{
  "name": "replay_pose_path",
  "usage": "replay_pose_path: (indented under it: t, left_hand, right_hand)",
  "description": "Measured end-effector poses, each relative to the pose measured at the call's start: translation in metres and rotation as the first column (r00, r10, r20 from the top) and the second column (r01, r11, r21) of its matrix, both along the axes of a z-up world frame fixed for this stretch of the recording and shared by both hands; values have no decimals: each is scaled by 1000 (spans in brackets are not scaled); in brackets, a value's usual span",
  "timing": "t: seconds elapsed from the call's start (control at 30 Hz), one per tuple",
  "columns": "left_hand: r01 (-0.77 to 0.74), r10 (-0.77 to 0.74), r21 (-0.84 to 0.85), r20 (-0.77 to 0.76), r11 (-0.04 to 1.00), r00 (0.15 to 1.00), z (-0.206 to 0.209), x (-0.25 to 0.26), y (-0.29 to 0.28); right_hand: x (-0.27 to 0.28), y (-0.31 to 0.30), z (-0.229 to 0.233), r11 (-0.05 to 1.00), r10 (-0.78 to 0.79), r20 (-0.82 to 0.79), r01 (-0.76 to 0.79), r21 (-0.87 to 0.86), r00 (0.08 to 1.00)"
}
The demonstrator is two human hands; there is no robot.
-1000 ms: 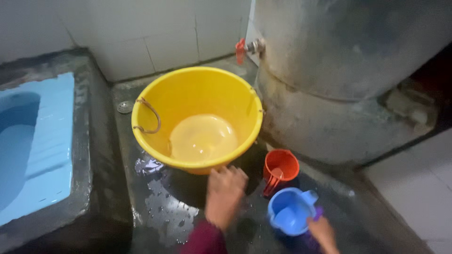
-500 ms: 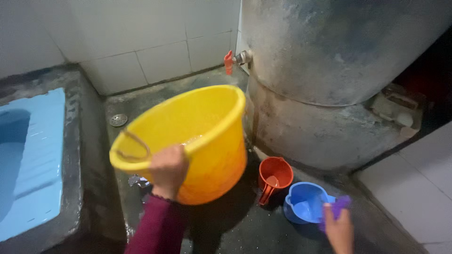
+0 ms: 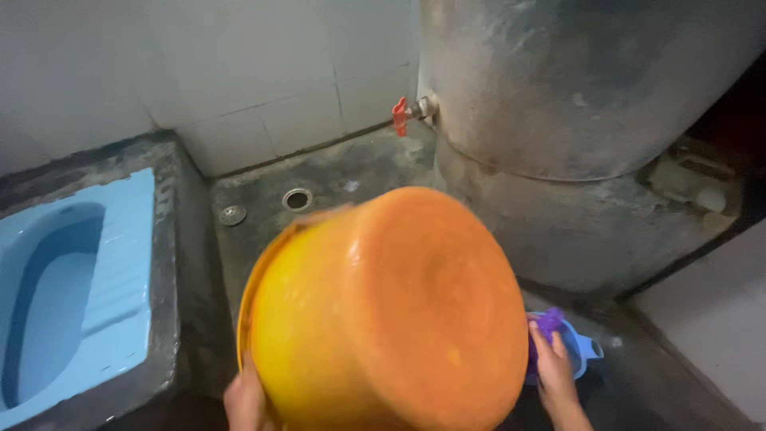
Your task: The person washes several plastic containers in a bathroom. They scrub an orange mug, a blue scoop, and a yellow bucket with a purple cloth, rinsing each item with water from a tap. The person scrubs the inside and outside of each container before placing them on the floor.
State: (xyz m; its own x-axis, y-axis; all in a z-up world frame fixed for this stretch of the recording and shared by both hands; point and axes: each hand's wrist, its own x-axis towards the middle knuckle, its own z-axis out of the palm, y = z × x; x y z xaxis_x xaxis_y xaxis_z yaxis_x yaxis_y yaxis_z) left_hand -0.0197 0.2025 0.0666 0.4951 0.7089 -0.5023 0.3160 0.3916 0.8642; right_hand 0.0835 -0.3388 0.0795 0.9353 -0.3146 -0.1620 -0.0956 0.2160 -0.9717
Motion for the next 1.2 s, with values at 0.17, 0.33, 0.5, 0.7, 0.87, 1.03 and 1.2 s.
replay_pose_path:
  t: [0.17, 0.33, 0.5, 0.7, 0.87, 1.03, 1.2]
  left_hand:
    - [34, -49, -261, -51, 965, 998, -90, -28, -15]
    - [68, -90, -312, -57, 948, 994, -98, -34, -40]
    - [142, -166, -288, -59, 947, 984, -137, -44, -65]
    - [267, -277, -98, -101, 959, 956, -109, -37, -60]
    - [260, -253, 587, -95, 767, 963, -47, -40, -31]
    - [268, -531, 845, 22, 462, 847, 100, 5, -68]
    - [499, -337, 865, -458, 42, 822, 133, 1, -114]
  right_hand:
    - [-23, 1, 48, 997, -3, 86, 10, -80, 996]
    - [-40, 42, 102, 920, 52, -131, -98, -380, 990]
    - [-46, 100, 146, 668, 473, 182, -216, -712, 862]
    - [-47, 135, 145, 154, 776, 44, -122, -981, 629]
    - [-67, 124, 119, 111, 779, -19, -168, -980, 626]
    - [-69, 113, 94, 80, 849, -38, -199, -977, 528]
    - [-76, 165, 110, 103, 932, 39, -161, -982, 361]
